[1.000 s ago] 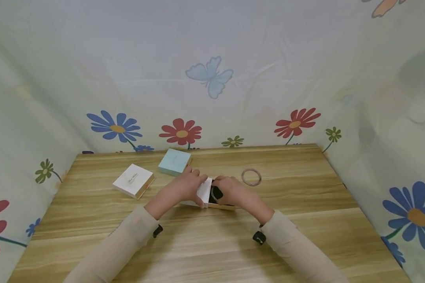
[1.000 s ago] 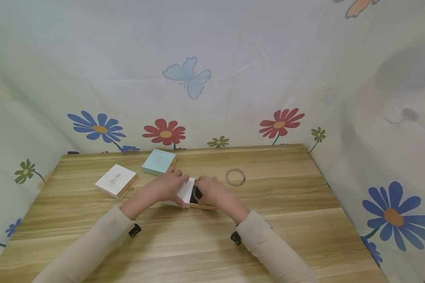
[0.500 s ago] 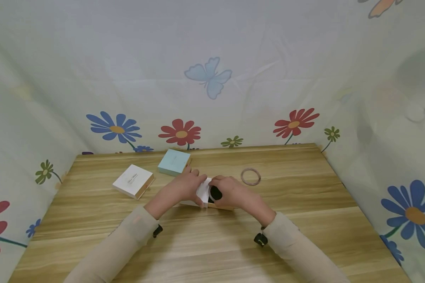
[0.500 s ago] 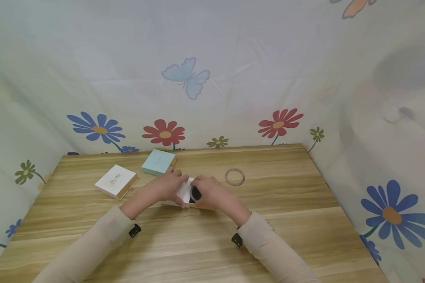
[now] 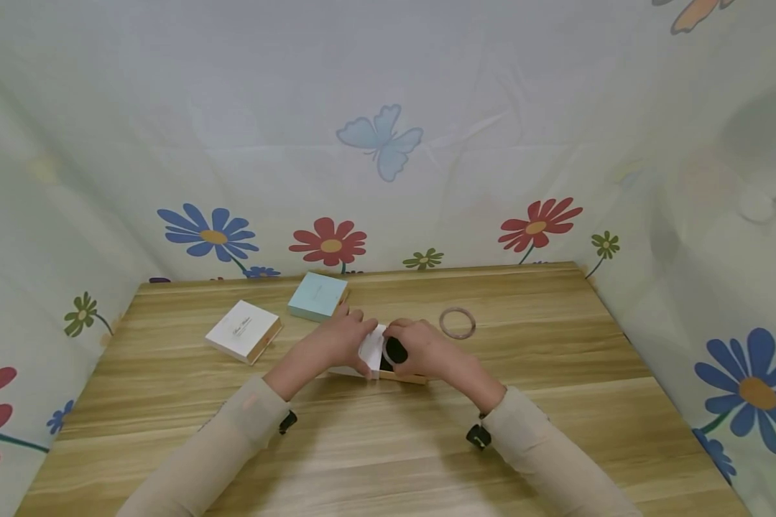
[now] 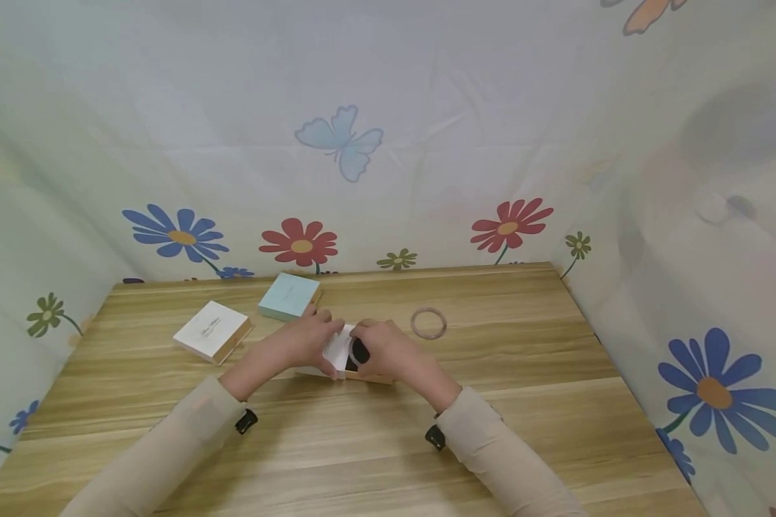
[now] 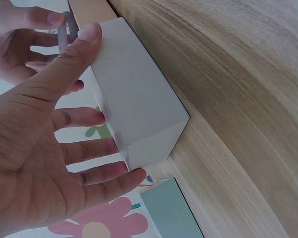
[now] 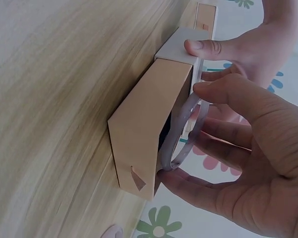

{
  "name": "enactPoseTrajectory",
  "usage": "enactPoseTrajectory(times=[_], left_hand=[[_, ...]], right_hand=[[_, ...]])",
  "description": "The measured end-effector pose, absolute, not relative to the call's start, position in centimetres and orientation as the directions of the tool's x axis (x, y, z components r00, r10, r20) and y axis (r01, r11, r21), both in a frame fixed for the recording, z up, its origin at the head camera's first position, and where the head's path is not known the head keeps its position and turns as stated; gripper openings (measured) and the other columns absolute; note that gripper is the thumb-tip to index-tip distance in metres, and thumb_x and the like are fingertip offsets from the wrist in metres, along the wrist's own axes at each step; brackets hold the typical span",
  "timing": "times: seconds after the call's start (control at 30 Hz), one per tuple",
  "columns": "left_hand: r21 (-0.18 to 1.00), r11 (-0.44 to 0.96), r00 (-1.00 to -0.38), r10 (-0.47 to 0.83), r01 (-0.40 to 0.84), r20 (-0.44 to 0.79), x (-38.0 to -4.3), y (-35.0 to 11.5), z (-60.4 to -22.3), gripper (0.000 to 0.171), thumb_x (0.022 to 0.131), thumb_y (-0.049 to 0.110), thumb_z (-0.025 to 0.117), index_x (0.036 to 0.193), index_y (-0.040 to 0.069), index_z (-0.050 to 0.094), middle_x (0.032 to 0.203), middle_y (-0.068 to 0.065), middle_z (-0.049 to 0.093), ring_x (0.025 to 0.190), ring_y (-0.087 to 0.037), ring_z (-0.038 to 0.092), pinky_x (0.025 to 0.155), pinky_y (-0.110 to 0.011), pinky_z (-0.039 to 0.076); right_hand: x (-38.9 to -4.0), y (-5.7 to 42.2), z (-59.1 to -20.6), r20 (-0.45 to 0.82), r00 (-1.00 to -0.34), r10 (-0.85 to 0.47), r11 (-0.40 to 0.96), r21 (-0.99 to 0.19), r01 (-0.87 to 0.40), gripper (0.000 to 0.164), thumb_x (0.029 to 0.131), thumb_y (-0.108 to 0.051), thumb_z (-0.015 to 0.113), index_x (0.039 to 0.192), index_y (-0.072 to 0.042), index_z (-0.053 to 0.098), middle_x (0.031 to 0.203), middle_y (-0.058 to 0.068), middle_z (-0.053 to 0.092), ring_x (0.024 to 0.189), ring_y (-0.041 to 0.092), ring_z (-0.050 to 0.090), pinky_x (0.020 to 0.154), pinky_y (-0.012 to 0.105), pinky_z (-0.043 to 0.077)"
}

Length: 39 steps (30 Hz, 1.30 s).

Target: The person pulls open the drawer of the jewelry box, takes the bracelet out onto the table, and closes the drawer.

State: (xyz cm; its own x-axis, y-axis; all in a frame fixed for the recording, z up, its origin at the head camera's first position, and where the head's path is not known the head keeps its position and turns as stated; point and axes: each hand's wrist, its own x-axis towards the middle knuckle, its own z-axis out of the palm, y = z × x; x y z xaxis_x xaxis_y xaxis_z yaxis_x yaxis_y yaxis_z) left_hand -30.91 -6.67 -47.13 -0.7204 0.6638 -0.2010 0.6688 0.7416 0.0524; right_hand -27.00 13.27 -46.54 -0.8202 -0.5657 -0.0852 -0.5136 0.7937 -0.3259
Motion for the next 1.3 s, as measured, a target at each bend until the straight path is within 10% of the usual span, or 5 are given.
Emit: enactPoseTrajectory(times=[1.3], left_hand=[[0.043,0.779,-0.755,0.619,0.626,-0.219,-31.2,-6.4,-47.6,0.097,0.066,0.061,0.089,0.142,0.011,0.054,0.127,-0.015,0.059,0.114,-0.034,0.046,0.101,-0.046,0.043]], right_hand=[[-27.2,16.2,-46.1,-0.075,-0.861,-0.503,0.836,-0.294,-0.463,0.058,0.082,-0.020,0.085,0.133,-0.005,0.062,0.137,0.013,0.060,0.117,0.028,0.063,0.096,0.041,0.052]])
